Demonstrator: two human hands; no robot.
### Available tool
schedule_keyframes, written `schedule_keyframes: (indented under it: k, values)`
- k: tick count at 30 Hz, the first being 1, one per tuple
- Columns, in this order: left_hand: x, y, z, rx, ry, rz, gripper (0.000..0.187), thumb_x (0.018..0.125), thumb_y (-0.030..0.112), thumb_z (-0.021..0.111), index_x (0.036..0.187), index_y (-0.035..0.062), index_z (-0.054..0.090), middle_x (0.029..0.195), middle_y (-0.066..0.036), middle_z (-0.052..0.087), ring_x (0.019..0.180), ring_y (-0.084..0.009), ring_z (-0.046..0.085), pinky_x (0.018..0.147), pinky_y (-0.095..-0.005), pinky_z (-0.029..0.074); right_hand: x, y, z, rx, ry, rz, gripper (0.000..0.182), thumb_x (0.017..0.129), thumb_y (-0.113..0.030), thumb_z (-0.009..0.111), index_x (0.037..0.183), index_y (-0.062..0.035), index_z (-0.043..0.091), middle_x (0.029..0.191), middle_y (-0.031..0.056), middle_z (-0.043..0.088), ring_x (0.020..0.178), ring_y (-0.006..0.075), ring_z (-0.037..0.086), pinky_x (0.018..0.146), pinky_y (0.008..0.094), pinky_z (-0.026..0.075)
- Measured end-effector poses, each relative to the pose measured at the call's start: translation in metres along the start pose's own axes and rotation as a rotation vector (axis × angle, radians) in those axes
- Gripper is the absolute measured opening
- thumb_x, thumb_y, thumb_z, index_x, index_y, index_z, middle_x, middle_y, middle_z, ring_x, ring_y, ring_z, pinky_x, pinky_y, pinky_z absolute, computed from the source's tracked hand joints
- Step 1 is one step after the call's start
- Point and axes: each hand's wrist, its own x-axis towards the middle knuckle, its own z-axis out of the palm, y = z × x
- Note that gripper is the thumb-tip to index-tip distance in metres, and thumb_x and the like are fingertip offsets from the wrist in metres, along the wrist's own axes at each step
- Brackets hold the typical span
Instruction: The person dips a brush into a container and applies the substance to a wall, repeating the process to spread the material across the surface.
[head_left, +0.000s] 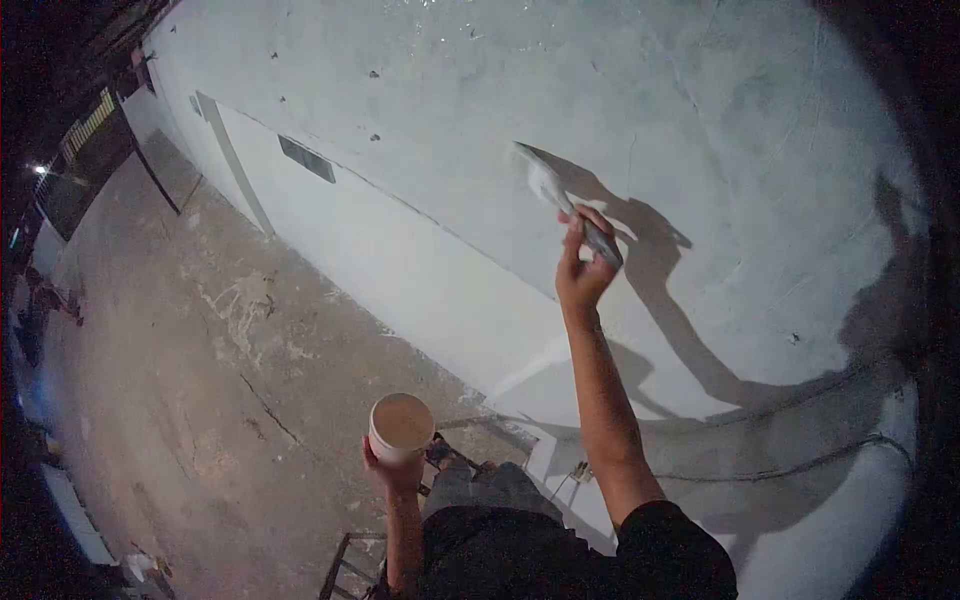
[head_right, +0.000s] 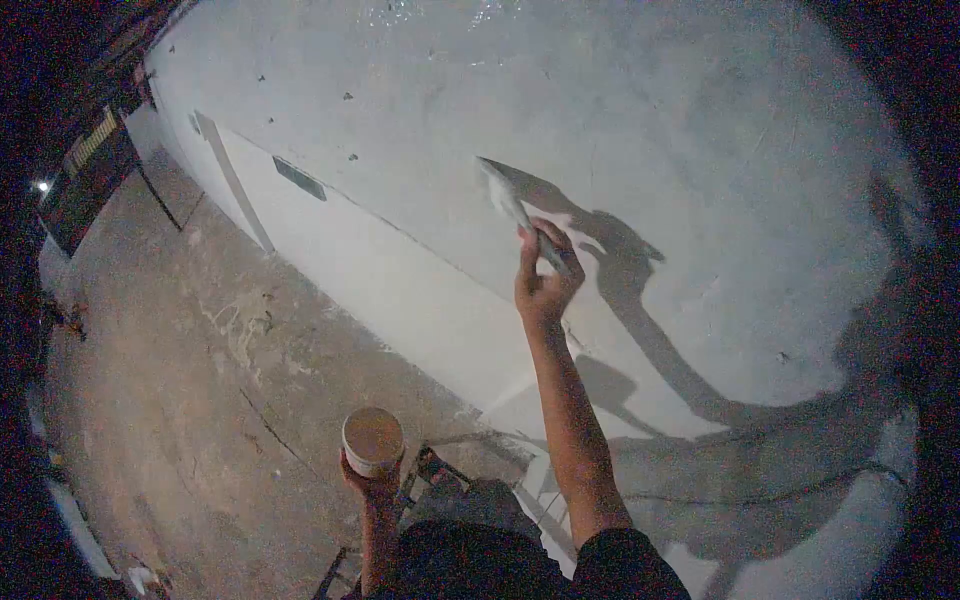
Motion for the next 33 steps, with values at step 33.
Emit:
schedule_keyframes:
  k: [33]
  values:
    - [0.001,-0.010,-0.010,0.359,0.032,0.249,0.076,0.085,0.038,0.077,0.150,0.0209,0.042,0.153,-0.014,0.042,0.134,-0.0359,0.051,0.096,-0.0590,0.056,-0.059,-0.007,-0.052,-0.052,0.109,0.035,0.018,0.102,-0.013,0.062,0.103,0.0042,0.067,0.098,0.0162,0.073,0.087,0.0285,0.071,0.076,0.0361,0.057]
